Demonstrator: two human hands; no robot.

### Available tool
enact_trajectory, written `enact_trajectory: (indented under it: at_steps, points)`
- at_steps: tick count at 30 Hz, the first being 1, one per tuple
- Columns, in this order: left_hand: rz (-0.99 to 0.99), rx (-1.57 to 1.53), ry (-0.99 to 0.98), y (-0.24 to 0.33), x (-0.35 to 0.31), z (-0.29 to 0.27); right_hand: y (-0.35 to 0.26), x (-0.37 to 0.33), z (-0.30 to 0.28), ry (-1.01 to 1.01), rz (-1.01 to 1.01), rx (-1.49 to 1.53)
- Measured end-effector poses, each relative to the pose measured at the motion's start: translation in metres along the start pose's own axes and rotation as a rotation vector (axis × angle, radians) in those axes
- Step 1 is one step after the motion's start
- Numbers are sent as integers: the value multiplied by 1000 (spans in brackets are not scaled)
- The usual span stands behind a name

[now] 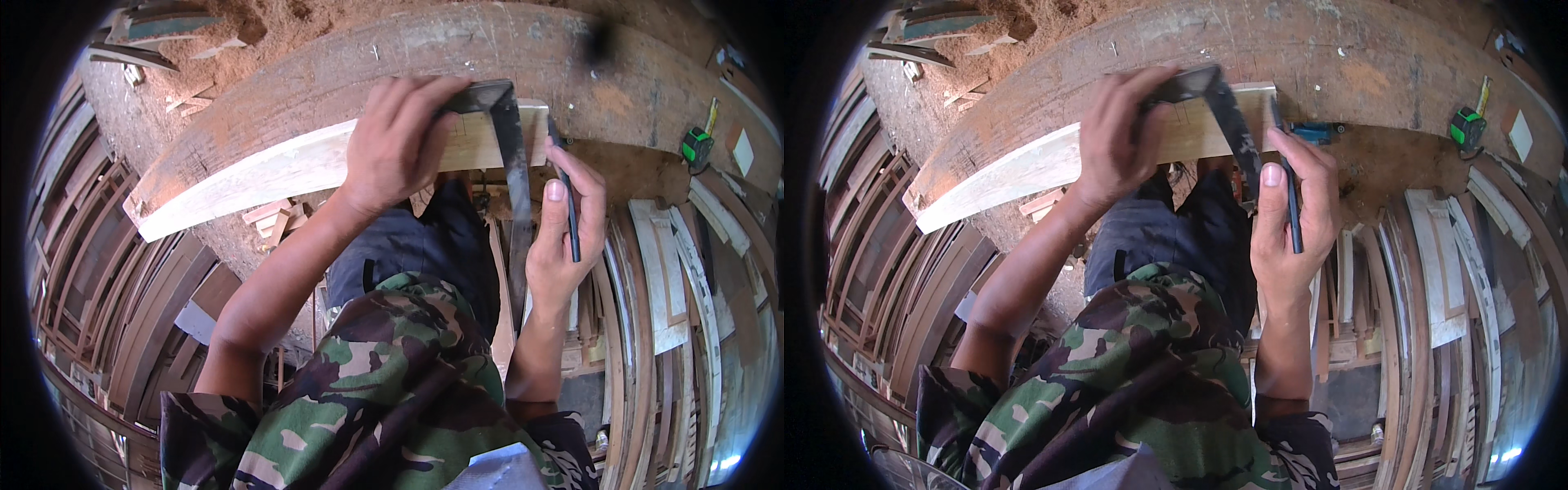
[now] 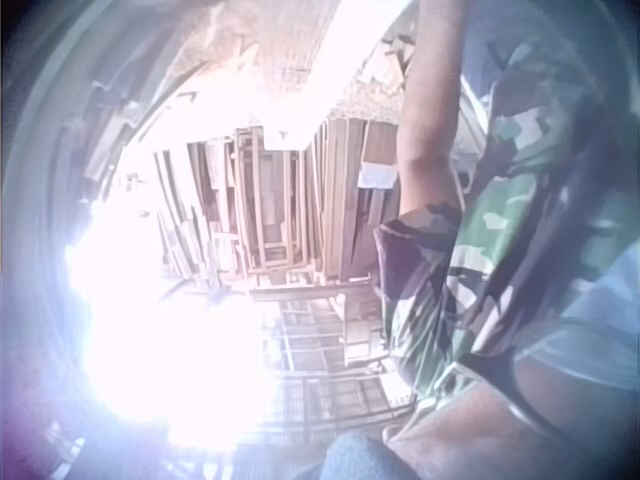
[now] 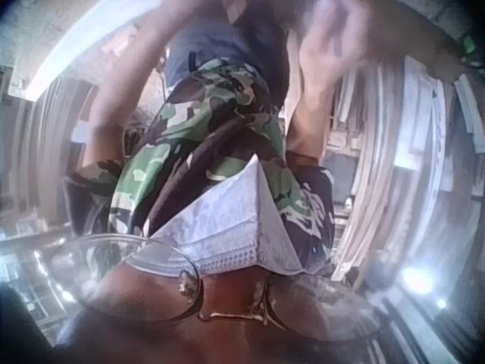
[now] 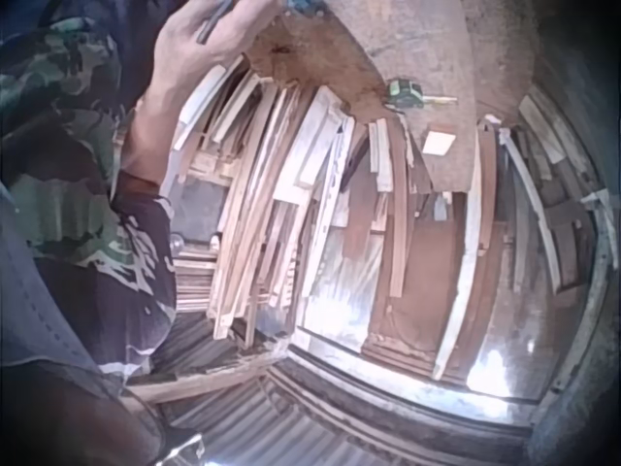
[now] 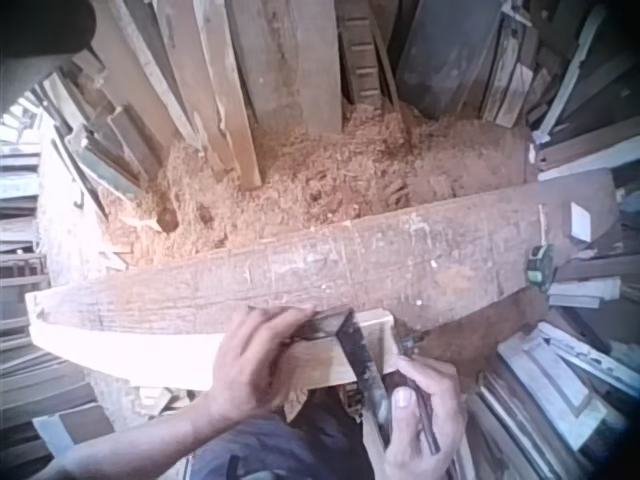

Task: The person uses a square and a pencil to mark lines on a piece of wood. They reposition the tool to draw different marks across the surface.

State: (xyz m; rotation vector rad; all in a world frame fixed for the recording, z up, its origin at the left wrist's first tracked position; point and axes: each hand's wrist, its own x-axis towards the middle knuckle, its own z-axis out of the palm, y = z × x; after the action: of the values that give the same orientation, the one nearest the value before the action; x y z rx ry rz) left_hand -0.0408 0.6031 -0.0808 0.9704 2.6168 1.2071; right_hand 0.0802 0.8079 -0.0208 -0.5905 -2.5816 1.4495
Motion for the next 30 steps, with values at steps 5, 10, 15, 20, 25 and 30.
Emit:
enact_trajectory:
  at_steps: [5, 10, 15, 20, 25, 30]
  points:
    - [-136, -452, 377, 9, -22, -7, -4, -3, -12, 167, -18, -201]
    - [185, -366, 310, 43, -54, -15, 6, -26, -7, 303, 43, 88]
    - [188, 93, 18, 34, -83, -4, -1, -47, 23, 215, 227, 214]
    - [218, 254, -128, 19, -81, -8, 4, -32, 26, 162, 56, -164]
    - [185, 318, -356, 22, -69, -16, 13, -20, 34, 89, 117, -201]
    - [213, 390, -424, 18, -45, -23, 19, -19, 33, 113, 94, -195]
